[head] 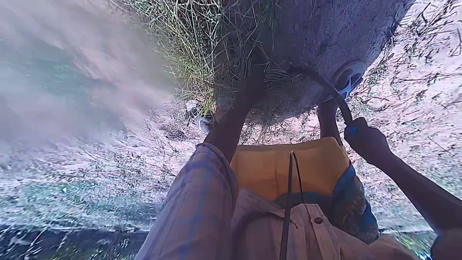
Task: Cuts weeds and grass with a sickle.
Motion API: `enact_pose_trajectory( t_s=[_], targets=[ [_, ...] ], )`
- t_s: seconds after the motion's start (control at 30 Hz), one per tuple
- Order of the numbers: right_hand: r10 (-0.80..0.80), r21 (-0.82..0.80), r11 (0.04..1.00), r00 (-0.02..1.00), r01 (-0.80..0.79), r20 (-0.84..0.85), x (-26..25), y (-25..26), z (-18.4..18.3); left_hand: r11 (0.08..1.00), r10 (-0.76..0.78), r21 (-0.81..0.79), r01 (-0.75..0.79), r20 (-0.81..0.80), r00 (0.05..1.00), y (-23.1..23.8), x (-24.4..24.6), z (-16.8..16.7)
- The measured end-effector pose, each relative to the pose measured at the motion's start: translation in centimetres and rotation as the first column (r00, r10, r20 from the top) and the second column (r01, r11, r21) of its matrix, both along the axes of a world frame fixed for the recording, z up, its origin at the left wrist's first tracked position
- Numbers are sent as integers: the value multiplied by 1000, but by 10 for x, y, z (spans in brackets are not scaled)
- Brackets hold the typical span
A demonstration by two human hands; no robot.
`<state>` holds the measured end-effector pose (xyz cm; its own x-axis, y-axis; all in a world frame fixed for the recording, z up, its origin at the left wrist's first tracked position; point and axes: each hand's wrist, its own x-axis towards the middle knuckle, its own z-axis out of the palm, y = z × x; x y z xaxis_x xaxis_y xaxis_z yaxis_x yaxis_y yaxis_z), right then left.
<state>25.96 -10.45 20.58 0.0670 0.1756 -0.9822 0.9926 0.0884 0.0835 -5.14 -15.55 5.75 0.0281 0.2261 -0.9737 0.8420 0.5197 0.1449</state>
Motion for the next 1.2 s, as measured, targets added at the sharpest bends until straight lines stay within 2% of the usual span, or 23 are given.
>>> enact_pose_trajectory(
  t_s=[0.07,0.2,0.27,0.33,0.4,0.47,0.63,0.7,0.77,0.8,0.87,0.97,1.07,1.13,1.2],
  targets=[
    [-15,58,998,998,19,-68,-10,10,-3,997,69,-37,-70,-23,997,2,13,4],
    [-43,133,989,989,62,-140,-64,46,-47,988,123,-91,-126,-44,991,9,16,11],
    [-25,63,998,997,29,-72,-53,31,-66,989,104,-103,-107,-32,994,5,14,12],
    [-15,-4,1000,999,15,34,-27,0,-70,994,84,-74,-84,-8,996,3,13,17],
    [-60,-29,998,994,63,91,-23,-13,-59,993,99,-63,-99,9,995,-4,20,25],
    [-110,-49,992,989,115,98,-24,-23,-28,986,131,-103,-128,23,991,-16,29,37],
    [-172,36,985,985,171,10,-7,-23,17,978,191,-89,-187,46,980,-15,39,47],
    [-196,114,972,977,205,-85,-20,-13,8,977,189,-107,-184,45,981,-18,40,46],
    [-141,161,973,979,164,-147,-48,8,-22,976,194,-113,-188,40,980,-13,37,44],
    [-95,153,981,986,116,-137,-56,12,-37,977,189,-107,-185,38,981,-15,35,43],
    [-41,58,997,999,42,-8,-47,-2,-55,980,182,-93,-176,51,982,-23,31,42],
    [-104,-22,994,990,106,93,-23,-26,-36,990,117,-91,-109,93,989,-27,26,50],
    [-157,-81,983,981,166,112,-28,-34,6,979,93,-190,-70,118,989,-49,27,85],
    [-150,-67,985,983,157,109,-34,-24,8,974,139,-189,-122,80,987,-54,26,93],
    [-226,7,974,973,226,45,-40,-23,4,966,160,-206,-156,4,987,-61,18,88]
  ],
)
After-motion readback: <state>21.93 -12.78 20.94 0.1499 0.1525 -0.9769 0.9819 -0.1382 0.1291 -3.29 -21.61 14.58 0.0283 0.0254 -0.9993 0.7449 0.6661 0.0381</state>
